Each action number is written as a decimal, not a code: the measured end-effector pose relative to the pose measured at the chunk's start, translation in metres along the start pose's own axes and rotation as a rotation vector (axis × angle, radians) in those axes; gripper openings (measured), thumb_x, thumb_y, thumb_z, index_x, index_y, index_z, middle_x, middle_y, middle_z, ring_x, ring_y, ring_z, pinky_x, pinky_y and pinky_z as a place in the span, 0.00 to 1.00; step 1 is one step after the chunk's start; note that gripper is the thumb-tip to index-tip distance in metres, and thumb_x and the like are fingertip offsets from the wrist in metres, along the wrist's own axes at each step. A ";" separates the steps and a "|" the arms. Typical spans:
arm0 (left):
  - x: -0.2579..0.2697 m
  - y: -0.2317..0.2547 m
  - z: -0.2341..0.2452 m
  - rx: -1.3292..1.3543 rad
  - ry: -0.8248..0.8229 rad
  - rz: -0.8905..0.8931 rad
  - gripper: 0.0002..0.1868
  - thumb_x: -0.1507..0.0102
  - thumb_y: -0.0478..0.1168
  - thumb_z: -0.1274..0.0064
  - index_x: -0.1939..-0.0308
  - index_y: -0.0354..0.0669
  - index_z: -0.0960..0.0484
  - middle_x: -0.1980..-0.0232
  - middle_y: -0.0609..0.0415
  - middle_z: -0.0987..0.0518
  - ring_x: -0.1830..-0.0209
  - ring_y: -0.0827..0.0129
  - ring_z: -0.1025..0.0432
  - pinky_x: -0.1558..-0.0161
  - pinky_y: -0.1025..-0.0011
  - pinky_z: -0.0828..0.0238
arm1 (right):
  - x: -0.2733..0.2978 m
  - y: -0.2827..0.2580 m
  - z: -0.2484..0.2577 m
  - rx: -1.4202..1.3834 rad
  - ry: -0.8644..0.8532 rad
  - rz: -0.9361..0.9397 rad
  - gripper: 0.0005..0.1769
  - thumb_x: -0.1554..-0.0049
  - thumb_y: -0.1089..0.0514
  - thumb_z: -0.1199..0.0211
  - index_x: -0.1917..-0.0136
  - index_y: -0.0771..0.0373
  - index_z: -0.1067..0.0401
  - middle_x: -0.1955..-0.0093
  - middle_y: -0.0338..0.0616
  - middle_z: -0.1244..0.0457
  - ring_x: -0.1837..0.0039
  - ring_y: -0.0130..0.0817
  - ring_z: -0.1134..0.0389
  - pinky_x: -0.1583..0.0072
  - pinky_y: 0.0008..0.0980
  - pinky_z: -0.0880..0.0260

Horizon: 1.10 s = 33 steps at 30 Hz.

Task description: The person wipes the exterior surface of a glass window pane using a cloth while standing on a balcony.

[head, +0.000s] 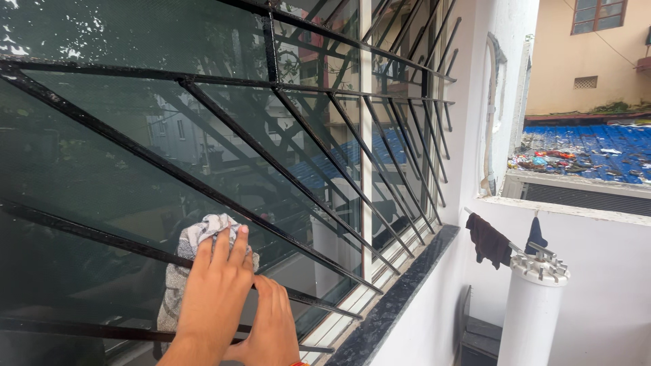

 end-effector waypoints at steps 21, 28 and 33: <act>0.069 -0.143 0.074 -0.231 0.453 0.234 0.23 0.44 0.40 0.52 0.47 0.65 0.16 0.29 0.65 0.26 0.27 0.68 0.35 0.28 0.63 0.44 | -0.005 -0.016 0.010 0.013 -0.081 -0.024 0.62 0.66 0.52 0.17 0.26 0.64 0.47 0.30 0.57 0.44 0.27 0.56 0.44 0.28 0.47 0.41; 0.079 -0.171 0.092 -0.318 0.331 0.292 0.26 0.44 0.38 0.50 0.42 0.66 0.16 0.26 0.64 0.26 0.26 0.66 0.34 0.31 0.67 0.41 | -0.005 -0.016 0.009 0.005 -0.077 -0.040 0.62 0.66 0.52 0.17 0.26 0.64 0.47 0.29 0.56 0.45 0.26 0.55 0.44 0.28 0.46 0.41; 0.064 -0.144 0.075 -0.290 0.372 0.270 0.24 0.44 0.39 0.49 0.44 0.63 0.17 0.27 0.61 0.26 0.27 0.62 0.34 0.29 0.63 0.41 | -0.004 -0.013 0.007 -0.010 -0.089 -0.076 0.62 0.67 0.52 0.17 0.26 0.64 0.47 0.29 0.56 0.45 0.26 0.55 0.45 0.28 0.47 0.41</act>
Point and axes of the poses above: each hand's wrist, its own x-axis away from the middle knuckle, its own z-axis out of the back of the hand, y = z × x, the point moved 9 cm from there along -x, towards the middle knuckle
